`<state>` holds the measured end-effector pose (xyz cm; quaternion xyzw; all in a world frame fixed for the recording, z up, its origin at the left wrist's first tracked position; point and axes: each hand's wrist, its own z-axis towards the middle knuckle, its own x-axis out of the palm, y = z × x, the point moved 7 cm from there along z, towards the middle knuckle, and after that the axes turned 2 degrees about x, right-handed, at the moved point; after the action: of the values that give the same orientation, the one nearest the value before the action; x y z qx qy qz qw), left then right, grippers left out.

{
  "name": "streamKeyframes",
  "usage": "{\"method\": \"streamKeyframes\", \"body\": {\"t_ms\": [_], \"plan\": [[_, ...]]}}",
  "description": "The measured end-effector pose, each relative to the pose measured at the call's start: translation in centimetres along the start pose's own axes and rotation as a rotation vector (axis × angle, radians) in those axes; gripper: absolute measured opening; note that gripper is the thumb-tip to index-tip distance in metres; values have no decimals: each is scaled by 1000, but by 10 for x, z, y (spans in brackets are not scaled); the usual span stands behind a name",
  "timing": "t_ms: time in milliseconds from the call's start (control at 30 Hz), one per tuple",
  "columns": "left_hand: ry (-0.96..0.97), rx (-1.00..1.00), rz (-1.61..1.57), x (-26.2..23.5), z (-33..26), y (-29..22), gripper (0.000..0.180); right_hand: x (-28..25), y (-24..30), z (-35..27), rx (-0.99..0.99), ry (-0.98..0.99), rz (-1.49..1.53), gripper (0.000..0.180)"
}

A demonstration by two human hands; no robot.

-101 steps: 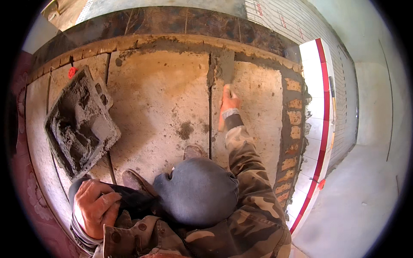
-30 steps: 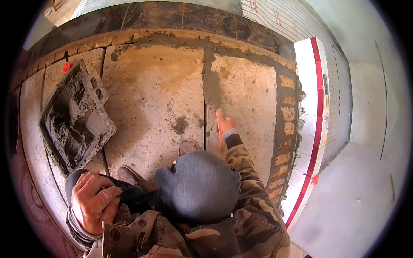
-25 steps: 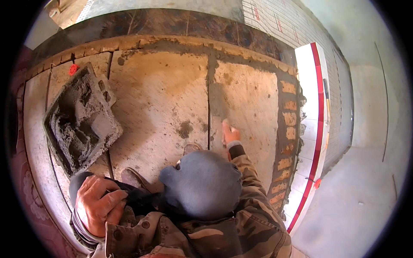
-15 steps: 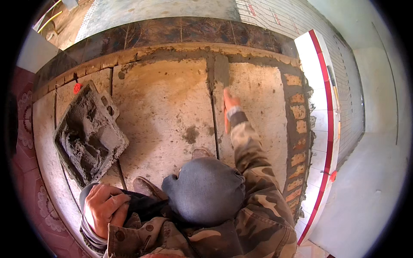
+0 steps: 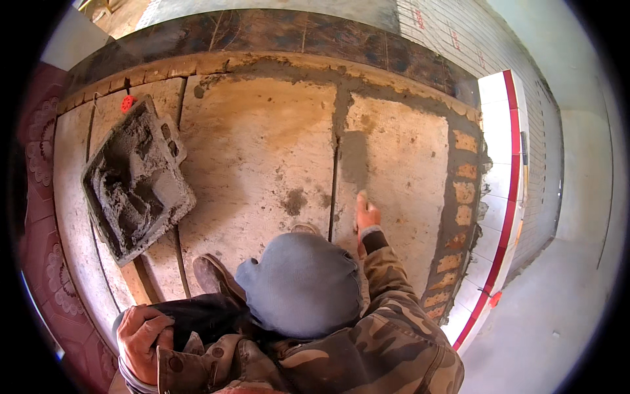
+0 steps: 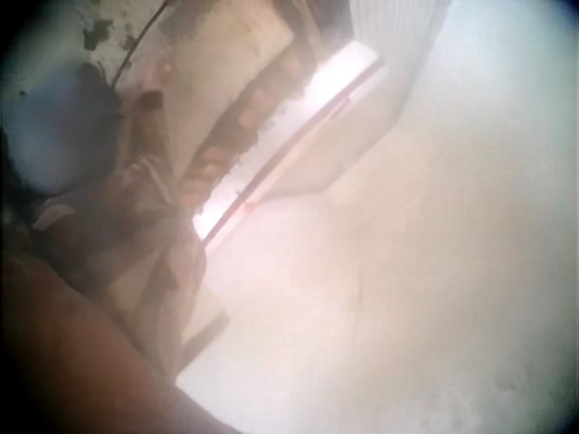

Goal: The person scoops cement from a tray using a trowel and applies it to the floor, smoothing it into the gaps between tiles. The person repeatedly scoops and spreads the cement to fill the floor area.

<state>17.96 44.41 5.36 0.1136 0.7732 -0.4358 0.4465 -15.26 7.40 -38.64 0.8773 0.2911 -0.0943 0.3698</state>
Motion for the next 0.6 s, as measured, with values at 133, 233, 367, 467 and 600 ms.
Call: {"method": "streamKeyframes", "body": {"t_ms": [133, 233, 367, 467, 600], "plan": [[-9, -217, 37, 9, -1, 27, 14, 8, 9, 16, -56, -106, 120, 57], [-46, -171, 72, 8, 21, 30, 12, 27, 67, 55, -87, -59, 162, 56], [-24, 71, 46, 19, 50, 14, 11, 82, 134, 72, -87, 130, 248, 53], [99, 212, 28, 36, 63, -1, 13, 118, 146, 68, 7, 121, 90, 54], [153, 295, -41, 40, 61, 3, 18, 125, 140, 64, -34, 89, -69, 54]]}}
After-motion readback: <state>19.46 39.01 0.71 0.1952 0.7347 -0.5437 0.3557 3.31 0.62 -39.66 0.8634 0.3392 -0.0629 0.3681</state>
